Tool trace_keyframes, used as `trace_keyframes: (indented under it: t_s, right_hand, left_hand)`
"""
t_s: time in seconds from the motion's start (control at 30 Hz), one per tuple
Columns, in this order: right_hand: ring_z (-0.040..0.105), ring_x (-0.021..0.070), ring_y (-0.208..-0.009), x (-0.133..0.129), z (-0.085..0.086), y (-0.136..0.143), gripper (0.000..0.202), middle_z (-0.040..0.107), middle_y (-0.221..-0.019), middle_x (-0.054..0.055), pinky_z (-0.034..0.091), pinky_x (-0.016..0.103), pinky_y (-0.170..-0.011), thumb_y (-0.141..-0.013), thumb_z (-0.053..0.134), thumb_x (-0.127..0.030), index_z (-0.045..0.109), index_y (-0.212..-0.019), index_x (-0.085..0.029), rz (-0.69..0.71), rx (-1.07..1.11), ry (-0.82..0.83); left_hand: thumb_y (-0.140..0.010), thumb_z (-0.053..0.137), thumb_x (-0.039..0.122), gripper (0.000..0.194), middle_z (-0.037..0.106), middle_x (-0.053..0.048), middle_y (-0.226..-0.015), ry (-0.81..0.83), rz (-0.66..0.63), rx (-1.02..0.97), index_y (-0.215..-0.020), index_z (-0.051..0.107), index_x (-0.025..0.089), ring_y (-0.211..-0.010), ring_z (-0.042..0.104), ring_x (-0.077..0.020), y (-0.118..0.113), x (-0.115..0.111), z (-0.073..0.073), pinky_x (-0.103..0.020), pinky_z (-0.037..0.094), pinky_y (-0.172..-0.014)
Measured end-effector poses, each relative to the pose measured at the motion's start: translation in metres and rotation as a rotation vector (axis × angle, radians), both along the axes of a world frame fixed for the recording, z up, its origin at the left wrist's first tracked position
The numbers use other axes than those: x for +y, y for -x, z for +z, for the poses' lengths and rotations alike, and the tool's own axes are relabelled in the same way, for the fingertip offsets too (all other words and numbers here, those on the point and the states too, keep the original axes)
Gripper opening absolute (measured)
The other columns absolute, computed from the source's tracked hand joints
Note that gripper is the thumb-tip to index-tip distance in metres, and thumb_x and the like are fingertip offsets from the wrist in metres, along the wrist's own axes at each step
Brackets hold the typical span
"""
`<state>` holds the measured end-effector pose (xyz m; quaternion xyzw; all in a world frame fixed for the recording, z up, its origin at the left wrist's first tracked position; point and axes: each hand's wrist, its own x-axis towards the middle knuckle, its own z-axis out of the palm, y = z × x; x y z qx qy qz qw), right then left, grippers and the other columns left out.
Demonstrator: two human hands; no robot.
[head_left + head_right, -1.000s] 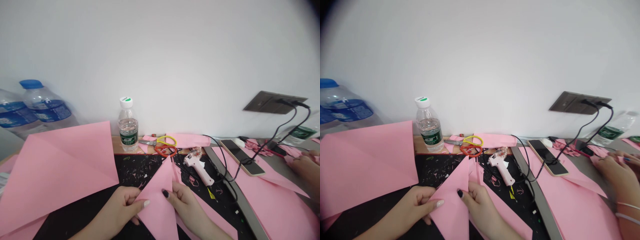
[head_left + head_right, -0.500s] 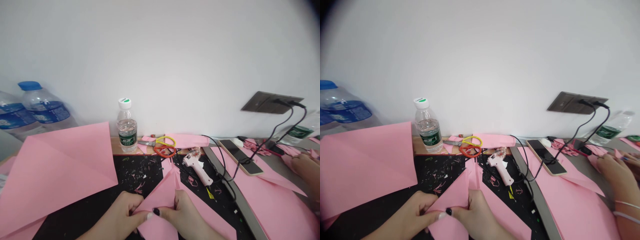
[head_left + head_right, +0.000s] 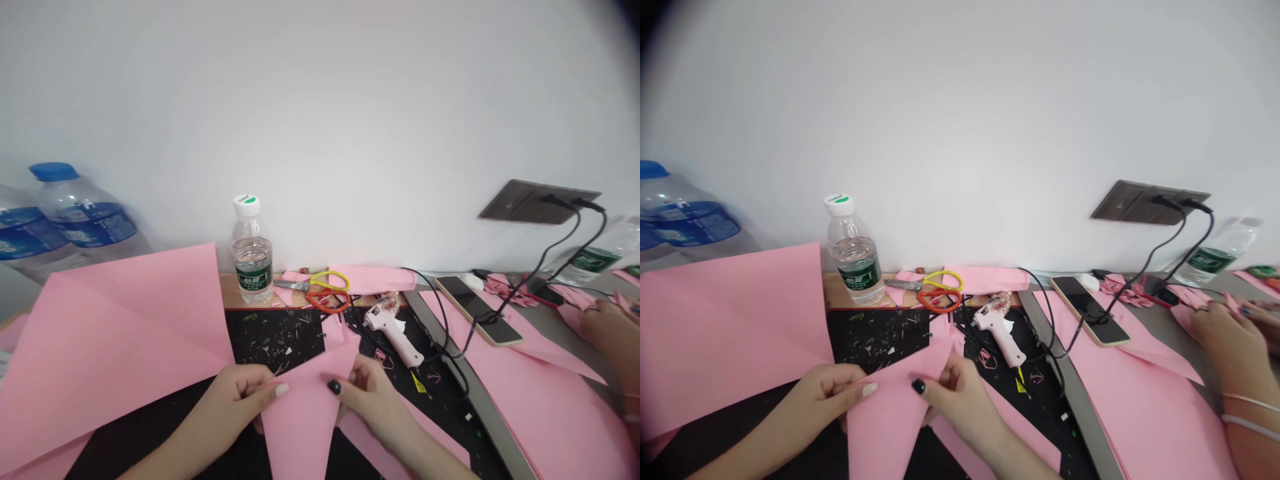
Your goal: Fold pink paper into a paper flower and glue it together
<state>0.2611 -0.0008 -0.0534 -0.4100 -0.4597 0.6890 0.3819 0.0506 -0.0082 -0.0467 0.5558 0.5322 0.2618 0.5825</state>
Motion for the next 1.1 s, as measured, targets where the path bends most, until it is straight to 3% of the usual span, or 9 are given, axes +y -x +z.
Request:
trace_keyframes:
  t_s: [0.13, 0.23, 0.3, 0.37, 0.43, 0.53, 0.7, 0.9, 1.1]
  right_hand:
    - [0.044, 0.0052, -0.032, 0.008, 0.000, -0.007, 0.030, 0.052, -0.046, -0.006, 0.032, 0.015, -0.032, -0.068, 0.070, -0.040, 0.055, -0.069, -0.015, -0.157, -0.079, -0.053]
    - [0.034, 0.0038, -0.022, 0.009, -0.003, -0.008, 0.033, 0.042, -0.034, -0.010, 0.020, 0.014, -0.025, -0.071, 0.067, -0.043, 0.050, -0.062, -0.016, -0.151, -0.098, -0.022]
    - [0.038, 0.0057, -0.022, 0.008, -0.004, -0.008, 0.033, 0.045, -0.033, -0.008, 0.022, 0.015, -0.025, -0.072, 0.066, -0.043, 0.049, -0.063, -0.016, -0.162, -0.085, -0.030]
    - [0.045, 0.0082, -0.026, 0.008, -0.003, -0.007, 0.032, 0.053, -0.035, -0.005, 0.029, 0.016, -0.029, -0.074, 0.065, -0.042, 0.049, -0.065, -0.016, -0.192, -0.050, -0.050]
    - [0.051, 0.0099, -0.030, 0.008, -0.003, -0.007, 0.030, 0.060, -0.039, -0.001, 0.037, 0.017, -0.034, -0.076, 0.064, -0.040, 0.050, -0.068, -0.015, -0.204, -0.015, -0.055]
    - [0.057, 0.0118, -0.036, 0.010, -0.002, -0.007, 0.029, 0.064, -0.046, 0.003, 0.043, 0.018, -0.038, -0.075, 0.066, -0.038, 0.050, -0.073, -0.014, -0.159, 0.029, -0.023]
    - [0.062, 0.0163, -0.039, 0.016, 0.001, -0.015, 0.040, 0.062, -0.048, -0.001, 0.047, 0.021, -0.036, -0.072, 0.068, -0.039, 0.053, -0.098, -0.013, -0.073, 0.016, 0.073]
    - [0.062, 0.0144, -0.040, 0.017, 0.006, -0.020, 0.038, 0.061, -0.048, 0.003, 0.047, 0.018, -0.036, -0.075, 0.062, -0.047, 0.054, -0.064, -0.011, 0.160, -0.093, 0.122]
    - [0.057, 0.0100, -0.035, 0.015, 0.007, -0.018, 0.045, 0.057, -0.042, 0.001, 0.042, 0.015, -0.033, -0.075, 0.059, -0.051, 0.048, -0.055, -0.013, 0.168, -0.044, 0.157]
  left_hand:
    - [-0.075, 0.056, 0.046, 0.038, 0.046, 0.005, -0.048, 0.019, -0.119, 0.045, -0.052, 0.047, 0.018, -0.047, 0.047, -0.0114, 0.002, 0.002, -0.001, -0.020, 0.035, -0.046]
    - [-0.076, 0.058, 0.044, 0.033, 0.047, 0.006, -0.050, 0.005, -0.051, 0.003, -0.059, 0.054, 0.016, -0.049, 0.046, -0.0107, 0.004, 0.004, -0.004, -0.019, 0.035, -0.048]
    - [-0.078, 0.058, 0.043, 0.027, 0.054, 0.005, -0.057, 0.047, 0.009, -0.091, -0.082, 0.062, 0.016, -0.054, 0.050, -0.0119, 0.004, 0.004, -0.003, -0.020, 0.040, -0.052]
    - [-0.079, 0.058, 0.040, 0.035, 0.064, 0.002, -0.073, 0.113, 0.015, -0.232, -0.108, 0.057, 0.021, -0.067, 0.057, -0.0156, 0.003, 0.003, -0.001, -0.024, 0.046, -0.063]
    - [-0.081, 0.059, 0.037, 0.041, 0.067, -0.002, -0.095, 0.161, -0.012, -0.364, -0.119, 0.051, 0.023, -0.085, 0.060, -0.0201, 0.002, 0.001, 0.001, -0.031, 0.047, -0.079]
    - [-0.083, 0.058, 0.033, 0.041, 0.062, -0.005, -0.115, 0.201, -0.017, -0.461, -0.122, 0.051, 0.024, -0.100, 0.058, -0.0233, 0.002, -0.002, 0.003, -0.036, 0.043, -0.091]
    - [-0.086, 0.053, 0.032, 0.047, 0.065, -0.007, -0.111, 0.294, -0.062, -0.523, -0.131, 0.040, 0.026, -0.086, 0.065, -0.0248, 0.004, -0.003, 0.002, -0.040, 0.050, -0.079]
    - [-0.084, 0.058, 0.025, 0.049, 0.056, -0.002, -0.127, 0.214, -0.096, -0.498, -0.130, 0.043, 0.029, -0.107, 0.056, -0.0243, 0.008, -0.001, 0.003, -0.040, 0.042, -0.094]
    - [-0.083, 0.059, 0.027, 0.056, 0.049, -0.002, -0.135, 0.240, -0.070, -0.510, -0.134, 0.036, 0.029, -0.116, 0.050, -0.0246, 0.009, -0.001, 0.001, -0.040, 0.039, -0.098]
